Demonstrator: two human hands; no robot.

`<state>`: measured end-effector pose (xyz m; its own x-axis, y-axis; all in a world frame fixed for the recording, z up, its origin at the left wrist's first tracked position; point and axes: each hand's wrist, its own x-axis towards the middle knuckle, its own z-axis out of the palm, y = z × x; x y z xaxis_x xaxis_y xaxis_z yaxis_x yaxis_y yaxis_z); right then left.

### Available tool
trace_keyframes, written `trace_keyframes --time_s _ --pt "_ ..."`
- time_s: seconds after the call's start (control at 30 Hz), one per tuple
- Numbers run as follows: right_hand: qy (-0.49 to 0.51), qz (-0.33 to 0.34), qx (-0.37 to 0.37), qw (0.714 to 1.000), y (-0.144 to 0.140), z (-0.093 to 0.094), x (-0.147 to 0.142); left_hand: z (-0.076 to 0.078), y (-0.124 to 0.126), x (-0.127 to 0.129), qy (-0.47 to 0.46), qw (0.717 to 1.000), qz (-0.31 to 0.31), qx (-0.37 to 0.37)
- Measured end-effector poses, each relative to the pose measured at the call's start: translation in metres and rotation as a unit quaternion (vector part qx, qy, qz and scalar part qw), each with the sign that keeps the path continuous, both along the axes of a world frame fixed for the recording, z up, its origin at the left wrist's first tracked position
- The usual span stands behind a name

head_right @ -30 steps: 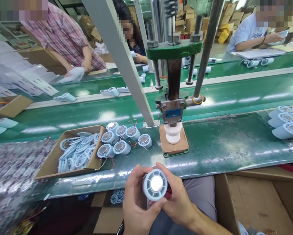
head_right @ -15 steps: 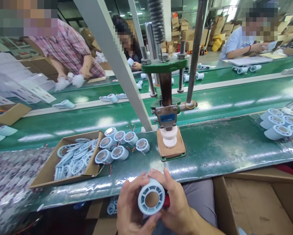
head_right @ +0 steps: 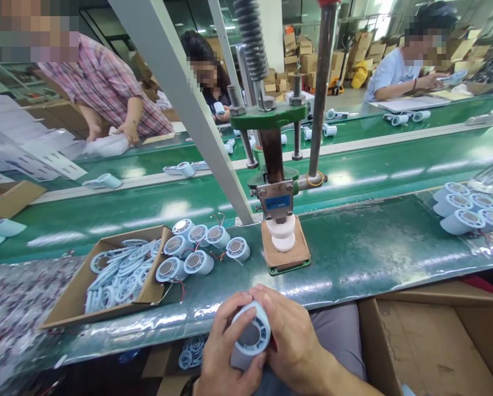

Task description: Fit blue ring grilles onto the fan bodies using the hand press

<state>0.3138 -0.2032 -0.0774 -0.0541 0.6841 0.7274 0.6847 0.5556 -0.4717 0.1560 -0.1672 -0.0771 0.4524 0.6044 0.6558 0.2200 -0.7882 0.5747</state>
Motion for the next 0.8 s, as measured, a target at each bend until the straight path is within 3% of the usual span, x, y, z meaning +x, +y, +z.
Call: trace_keyframes --time_s 0.13,0.27,0.53,0.63,0.73,0.8 --pt "-0.021 0.02 -0.01 1.0 0.006 -0.008 0.002 0.002 0.006 0.0 0.052 0.996 -0.001 -0.067" --pt "-0.01 0.015 -0.035 0.999 0.012 -0.012 0.003 -0.008 0.012 0.002 0.027 0.988 0.005 -0.154" --pt "0.014 0.024 0.018 0.999 0.015 -0.009 0.005 -0.027 0.006 0.003 -0.044 0.984 0.016 -0.169" --pt "-0.003 0.029 -0.013 0.999 0.014 -0.014 0.007 -0.031 0.007 0.001 -0.058 0.975 0.037 -0.211" --pt "-0.088 0.027 -0.065 0.994 0.02 0.013 0.023 -0.024 0.026 0.004 -0.05 0.955 0.072 -0.285" --pt "-0.125 0.004 -0.027 0.992 0.031 0.06 0.041 -0.014 0.05 0.013 -0.041 0.94 0.093 -0.326"
